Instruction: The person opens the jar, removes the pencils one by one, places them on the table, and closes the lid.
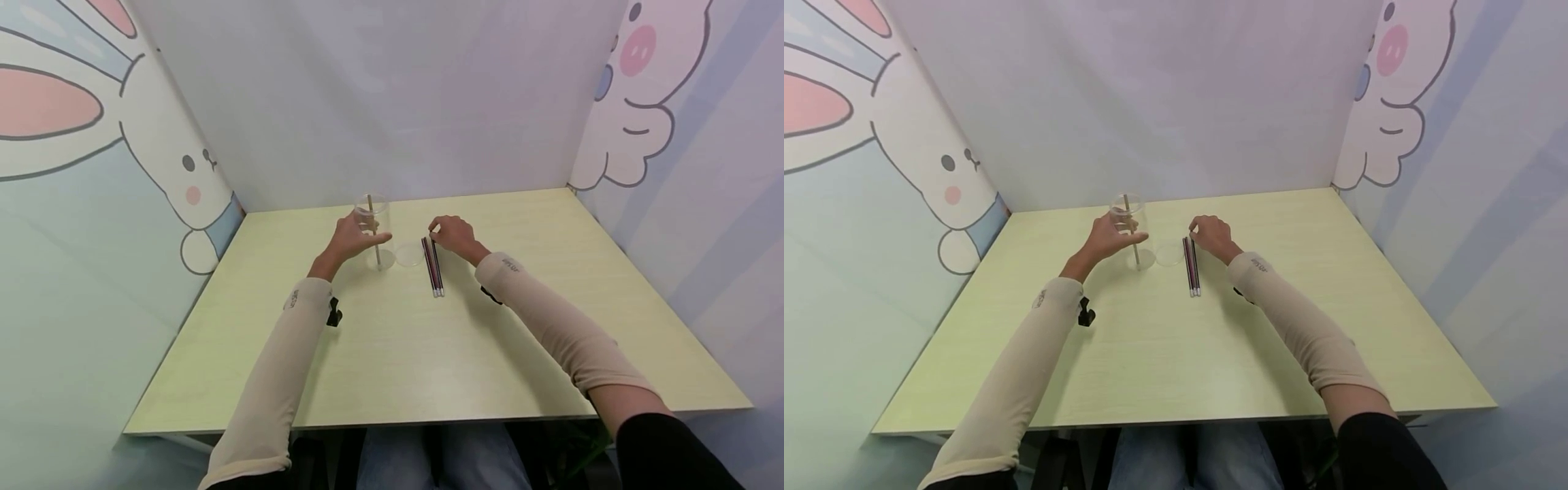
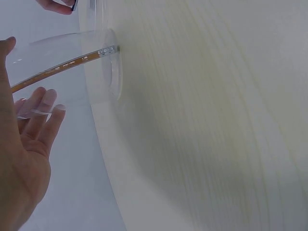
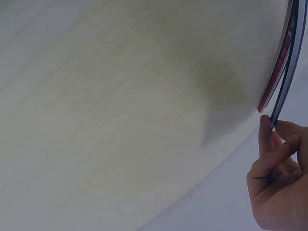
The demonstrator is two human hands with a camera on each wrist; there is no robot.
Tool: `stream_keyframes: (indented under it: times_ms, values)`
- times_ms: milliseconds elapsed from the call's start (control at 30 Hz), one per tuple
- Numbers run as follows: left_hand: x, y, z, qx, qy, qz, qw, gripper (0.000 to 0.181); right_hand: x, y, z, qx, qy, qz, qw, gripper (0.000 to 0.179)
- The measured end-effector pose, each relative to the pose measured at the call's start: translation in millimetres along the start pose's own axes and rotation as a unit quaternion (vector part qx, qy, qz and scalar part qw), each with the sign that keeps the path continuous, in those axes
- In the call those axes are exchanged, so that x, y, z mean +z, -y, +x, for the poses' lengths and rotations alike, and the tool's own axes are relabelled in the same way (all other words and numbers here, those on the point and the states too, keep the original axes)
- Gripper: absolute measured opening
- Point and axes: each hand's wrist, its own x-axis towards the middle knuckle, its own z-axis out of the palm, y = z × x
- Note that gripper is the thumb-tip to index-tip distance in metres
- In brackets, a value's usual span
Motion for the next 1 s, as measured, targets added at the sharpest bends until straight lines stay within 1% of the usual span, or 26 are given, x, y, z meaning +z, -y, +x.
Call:
stream_keyframes:
  times_ms: [200, 533, 767, 1000]
  values:
    - [1.0, -0.4, 0.6, -0.003, -0.003, 0.0, 1.0, 0.071, 5.5, -0.5, 0.5, 0.003, 0.009, -0.018, 0.9998, 0.024]
    - [1.0, -0.1, -0.4, 0.001, 0.0, 0.003, 1.0, 0.066, 8.8, 2.3, 1.7, 0.003, 0.017, -0.024, 0.9996, 0.024]
    - [0.9, -0.5, -0.2, 0.005, 0.006, 0.002, 1.0, 0.074, 10.1, 3.5, -2.7, 0.006, 0.017, -0.025, 0.9995, 0.024]
    - [-0.3, 0.1, -0.6, 0.005, 0.004, 0.002, 1.0, 0.071, 8.1, 4.2, -3.7, -0.001, 0.021, -0.026, 0.9994, 0.026]
